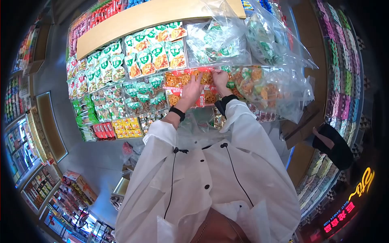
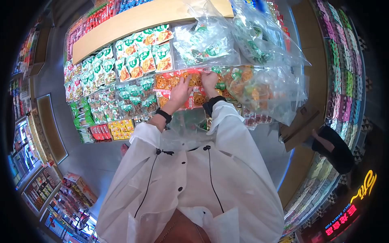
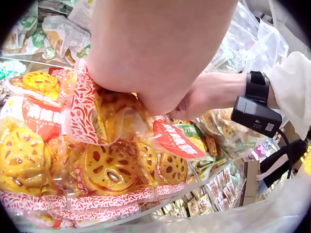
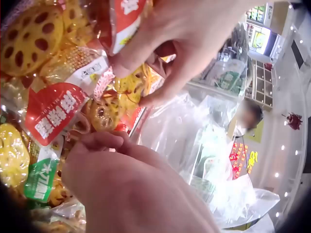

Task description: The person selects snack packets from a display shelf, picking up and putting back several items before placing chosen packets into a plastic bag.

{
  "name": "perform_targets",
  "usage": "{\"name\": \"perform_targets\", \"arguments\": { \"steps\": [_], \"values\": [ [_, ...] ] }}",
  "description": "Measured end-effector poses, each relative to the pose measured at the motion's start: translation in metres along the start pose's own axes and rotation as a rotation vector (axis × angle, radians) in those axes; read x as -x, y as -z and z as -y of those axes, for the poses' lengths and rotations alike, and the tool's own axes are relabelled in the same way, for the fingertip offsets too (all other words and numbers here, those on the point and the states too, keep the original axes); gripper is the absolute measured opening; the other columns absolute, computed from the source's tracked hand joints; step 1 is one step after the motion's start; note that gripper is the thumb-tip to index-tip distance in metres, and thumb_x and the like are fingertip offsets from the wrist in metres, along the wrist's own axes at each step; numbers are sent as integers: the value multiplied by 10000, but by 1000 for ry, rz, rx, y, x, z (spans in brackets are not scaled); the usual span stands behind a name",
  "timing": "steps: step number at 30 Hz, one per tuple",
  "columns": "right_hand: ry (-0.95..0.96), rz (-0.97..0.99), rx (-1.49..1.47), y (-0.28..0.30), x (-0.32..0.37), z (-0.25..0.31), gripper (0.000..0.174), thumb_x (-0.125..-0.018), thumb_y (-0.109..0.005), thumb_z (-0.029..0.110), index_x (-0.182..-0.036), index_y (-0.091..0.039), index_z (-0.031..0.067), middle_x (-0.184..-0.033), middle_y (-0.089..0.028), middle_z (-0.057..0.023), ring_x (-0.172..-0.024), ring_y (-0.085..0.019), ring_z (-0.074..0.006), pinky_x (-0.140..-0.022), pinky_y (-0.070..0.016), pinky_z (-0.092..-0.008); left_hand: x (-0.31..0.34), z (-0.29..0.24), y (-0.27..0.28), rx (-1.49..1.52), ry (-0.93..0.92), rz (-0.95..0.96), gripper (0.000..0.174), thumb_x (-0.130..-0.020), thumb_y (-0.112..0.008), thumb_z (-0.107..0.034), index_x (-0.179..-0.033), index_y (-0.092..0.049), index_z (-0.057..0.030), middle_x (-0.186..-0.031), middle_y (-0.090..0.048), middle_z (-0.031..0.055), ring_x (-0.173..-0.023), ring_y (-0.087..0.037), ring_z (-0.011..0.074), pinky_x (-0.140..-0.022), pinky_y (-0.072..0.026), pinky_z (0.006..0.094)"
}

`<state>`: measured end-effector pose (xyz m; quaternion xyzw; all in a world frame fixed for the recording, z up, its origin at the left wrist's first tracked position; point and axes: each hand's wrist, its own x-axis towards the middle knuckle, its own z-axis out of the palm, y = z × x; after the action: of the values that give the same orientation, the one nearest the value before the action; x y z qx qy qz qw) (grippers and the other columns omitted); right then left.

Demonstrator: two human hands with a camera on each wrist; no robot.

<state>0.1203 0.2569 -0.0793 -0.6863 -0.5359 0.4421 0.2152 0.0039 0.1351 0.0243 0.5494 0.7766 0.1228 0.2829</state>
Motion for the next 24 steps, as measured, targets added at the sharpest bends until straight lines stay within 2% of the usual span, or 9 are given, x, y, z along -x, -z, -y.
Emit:
{"name": "perform_targets", "arguments": {
  "steps": [7, 10, 12, 16, 18, 19, 21, 22, 24],
  "values": [
    [-96, -46, 50, 3, 8, 4, 264, -805, -748, 260, -792, -754, -3, -693, -713, -153, -640, -698, -231, -663, -544, -389, 3, -1, -1, -1, -27, -40, 621, -949, -619, -284, -1489, -352, -131, -1147, -518, 197, -876, -661, 409, -729, -544, 526],
    [-66, 93, -22, 17, -1, 2, 262, -801, -759, 236, -835, -731, -22, -696, -704, -145, -634, -683, -200, -651, -543, -381, -2, -1, -5, -33, -13, -50, 624, -944, -629, -283, -1486, -359, -134, -1159, -523, 196, -892, -665, 402, -730, -549, 515],
    [-249, 228, -307, 21, -3, 5, 267, -802, -774, 201, -876, -683, -39, -694, -683, -131, -611, -646, -175, -616, -528, -383, -3, -2, -6, -25, 2, -45, 619, -944, -629, -284, -1484, -365, -136, -1167, -525, 196, -907, -665, 400, -737, -550, 510],
    [-273, 281, -346, 25, -3, 4, 273, -821, -778, 174, -903, -636, -45, -667, -655, -115, -580, -617, -204, -568, -496, -399, -2, -3, -6, -12, 20, -57, 614, -942, -630, -288, -1482, -374, -142, -1175, -532, 197, -931, -665, 395, -754, -553, 502],
    [197, 103, 24, 26, -2, -1, 273, -843, -771, 178, -939, -614, -23, -657, -628, -98, -557, -590, -267, -554, -474, -417, -5, -5, -5, -7, 44, -33, 615, -943, -629, -287, -1483, -374, -141, -1169, -536, 197, -935, -664, 395, -757, -553, 504],
    [199, 105, 24, 33, 6, 7, 273, -843, -771, 178, -939, -614, -23, -657, -628, -98, -557, -590, -267, -554, -474, -417, -6, -6, -5, 1, 71, -6, 615, -944, -629, -287, -1484, -375, -140, -1164, -540, 198, -939, -664, 396, -760, -552, 505],
    [483, 171, 244, 52, 22, 20, 263, -843, -777, 182, -968, -607, 24, -740, -620, -94, -610, -603, -233, -581, -498, -353, -6, -4, -7, 5, 60, -25, 614, -944, -629, -288, -1485, -376, -144, -1161, -543, 196, -941, -662, 397, -762, -552, 505],
    [714, 160, 372, 57, 27, 19, 288, -839, -755, 154, -1057, -606, 40, -963, -620, -134, -859, -634, -306, -748, -527, -377, -6, -4, -8, 10, 48, -39, 614, -945, -629, -290, -1487, -377, -148, -1157, -546, 194, -942, -661, 398, -765, -551, 506],
    [829, 246, 365, 69, 37, 25, 307, -849, -728, 138, -1103, -591, 33, -1051, -590, -154, -964, -591, -329, -826, -499, -404, -5, -4, -6, 29, 55, -29, 606, -947, -627, -290, -1485, -382, -154, -1158, -545, 191, -942, -658, 398, -766, -550, 502]
  ]
}}
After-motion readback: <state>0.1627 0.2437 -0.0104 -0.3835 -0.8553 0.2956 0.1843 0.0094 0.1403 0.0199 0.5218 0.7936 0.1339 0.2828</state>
